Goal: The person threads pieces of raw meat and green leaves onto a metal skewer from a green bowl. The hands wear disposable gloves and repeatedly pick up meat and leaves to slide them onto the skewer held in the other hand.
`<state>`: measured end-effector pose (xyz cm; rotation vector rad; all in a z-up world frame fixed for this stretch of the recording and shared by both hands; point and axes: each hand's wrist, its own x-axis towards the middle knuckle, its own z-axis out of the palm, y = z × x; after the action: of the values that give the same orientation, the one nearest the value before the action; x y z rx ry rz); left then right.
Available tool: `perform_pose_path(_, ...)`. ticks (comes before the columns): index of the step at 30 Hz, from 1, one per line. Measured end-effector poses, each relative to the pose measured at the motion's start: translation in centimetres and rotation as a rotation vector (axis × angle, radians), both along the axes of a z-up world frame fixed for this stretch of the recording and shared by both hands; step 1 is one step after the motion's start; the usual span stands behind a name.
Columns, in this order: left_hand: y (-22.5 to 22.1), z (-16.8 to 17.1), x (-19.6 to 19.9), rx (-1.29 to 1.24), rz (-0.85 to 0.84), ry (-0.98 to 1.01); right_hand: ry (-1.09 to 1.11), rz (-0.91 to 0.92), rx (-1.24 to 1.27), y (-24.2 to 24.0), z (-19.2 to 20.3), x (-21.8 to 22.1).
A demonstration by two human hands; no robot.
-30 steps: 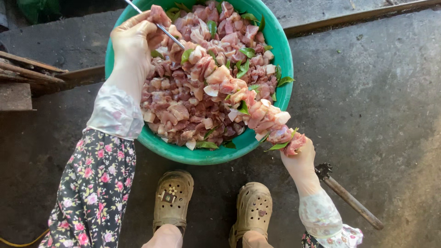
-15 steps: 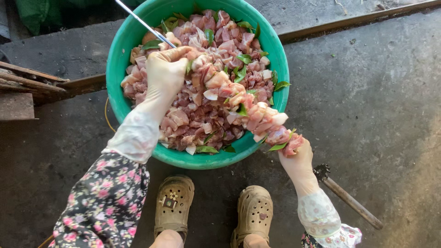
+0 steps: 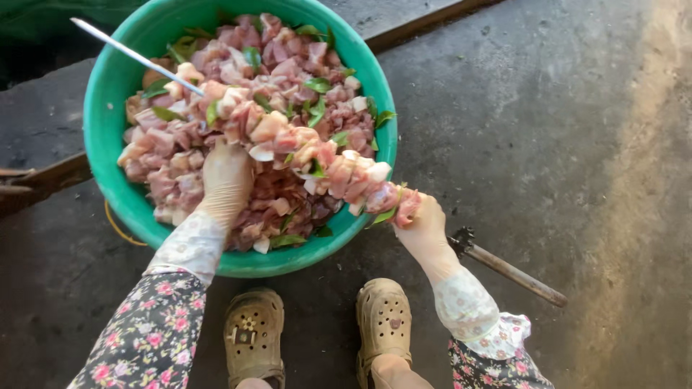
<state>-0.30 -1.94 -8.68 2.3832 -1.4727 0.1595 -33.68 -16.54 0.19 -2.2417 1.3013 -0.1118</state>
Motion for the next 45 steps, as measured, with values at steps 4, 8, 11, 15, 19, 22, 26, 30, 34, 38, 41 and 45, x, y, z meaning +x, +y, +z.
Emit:
perform_pose_path(4,1.3,-0.9,1.5,-0.044,-0.003,0.251,-0.066,0.017,-0.001,0.0,0.8,0.2)
perform_pose_path(8,3.8,3.4,2.2,-0.437,0.132,1.298,0.008,0.036,0.013,-0.3,0.5,0.1)
perform_pose_path(11,5.1,8.6,4.2,-0.334,0.357,1.476,0.069,0.035,0.008,-0.2,0.2,-0.2)
perform_pose_path(15,3.9,12.3,8.2,-0.456,0.398,1.679,-0.065,0.034,-0.005,-0.1,0.0,-0.6)
perform_pose_path(19,1.1,12.0,11.4,-0.606,0.345,1.744,-0.145,0.028,-0.001,0.1,-0.1,-0.8)
perform_pose_path(22,-0.6,11.4,12.5,-0.709,0.391,1.784,-0.142,0.02,-0.009,0.1,-0.5,-1.0)
perform_pose_path(26,-1.9,11.1,12.8,-0.781,0.422,1.799,-0.081,0.057,-0.049,-0.2,-1.2,-1.3)
perform_pose_path(30,-2.1,11.5,12.7,-0.851,0.278,1.766,-0.094,0.039,-0.021,-0.3,-1.4,-1.5)
perform_pose_path(34,-1.7,11.8,12.4,-0.874,0.255,1.821,-0.091,0.038,-0.026,-0.2,-1.2,-1.3)
perform_pose_path(38,-1.8,12.1,12.1,-0.879,0.342,1.785,-0.074,0.034,-0.023,-0.2,-1.0,-1.2)
perform_pose_path(41,-1.6,12.5,11.8,-0.924,0.5,1.698,-0.02,0.035,-0.009,-0.2,-1.0,-1.1)
perform_pose_path(45,-1.5,13.0,11.1,-0.949,0.443,1.674,-0.032,0.023,-0.001,-0.2,-1.0,-1.2)
